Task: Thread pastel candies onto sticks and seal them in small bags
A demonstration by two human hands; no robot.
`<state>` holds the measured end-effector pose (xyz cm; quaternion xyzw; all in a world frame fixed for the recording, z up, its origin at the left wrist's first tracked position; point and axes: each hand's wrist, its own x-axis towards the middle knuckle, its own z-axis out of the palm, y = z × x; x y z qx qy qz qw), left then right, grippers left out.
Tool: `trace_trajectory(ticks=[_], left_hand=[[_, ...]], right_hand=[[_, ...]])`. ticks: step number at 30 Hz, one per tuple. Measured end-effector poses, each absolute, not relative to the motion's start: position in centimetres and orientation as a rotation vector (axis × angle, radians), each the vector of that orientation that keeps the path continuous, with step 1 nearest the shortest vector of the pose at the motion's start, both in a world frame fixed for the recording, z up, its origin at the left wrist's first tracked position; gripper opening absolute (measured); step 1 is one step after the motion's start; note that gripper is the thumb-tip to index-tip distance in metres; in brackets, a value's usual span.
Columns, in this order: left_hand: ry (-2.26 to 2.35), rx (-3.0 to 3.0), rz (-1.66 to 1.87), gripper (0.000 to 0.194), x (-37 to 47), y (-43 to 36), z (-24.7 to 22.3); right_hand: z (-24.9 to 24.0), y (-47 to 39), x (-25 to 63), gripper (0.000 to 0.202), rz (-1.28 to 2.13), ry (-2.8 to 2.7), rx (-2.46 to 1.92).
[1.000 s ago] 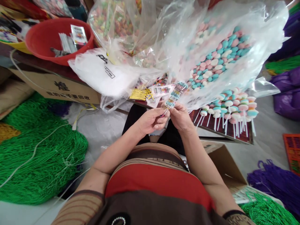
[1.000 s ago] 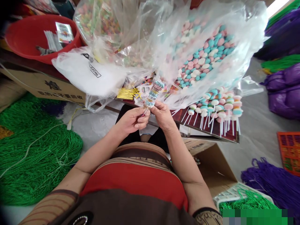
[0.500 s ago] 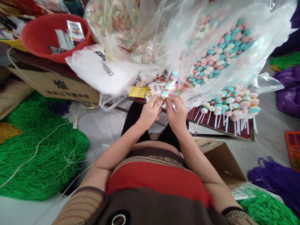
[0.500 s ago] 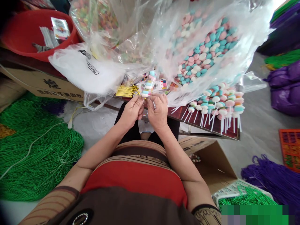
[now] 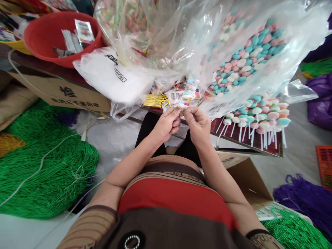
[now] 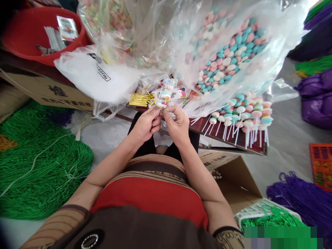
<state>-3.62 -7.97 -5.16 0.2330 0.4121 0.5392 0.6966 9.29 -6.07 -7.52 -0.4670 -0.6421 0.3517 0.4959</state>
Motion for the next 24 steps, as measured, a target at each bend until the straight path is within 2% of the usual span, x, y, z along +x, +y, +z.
trace_trajectory(ticks=[5,8,12,18,24], left_hand=[[0.875,0.435,1.129,0.029,-3.9,-7.8,-4.7],[0.876,0.438,1.159,0.026,-4.1,-7.8,-4.9],[0.966,0.503,1.165,0.029,-4.2,-7.7,-5.3],[1.124,0.697,1.073,0.032,-4.9,-7.7,-5.3],[1.213,0.749,1.059,0.028,-4.9,-7.9,-4.8]], right_hand=[[-8.0,-6.0,9.3,0.021,0.946,-1.485,-1.095],[-7.4,-6.1,9.7,0.018,0.755,-1.658,-1.094],[-6.9,-5.4,10.3,0.035,0.453,-1.983,-1.032],[-6.9,-3.6,10.6,0.045,0.218,-2.298,-0.940],[-6.6,-2.6,11.0,0.033,-0.029,-2.454,-0.879]])
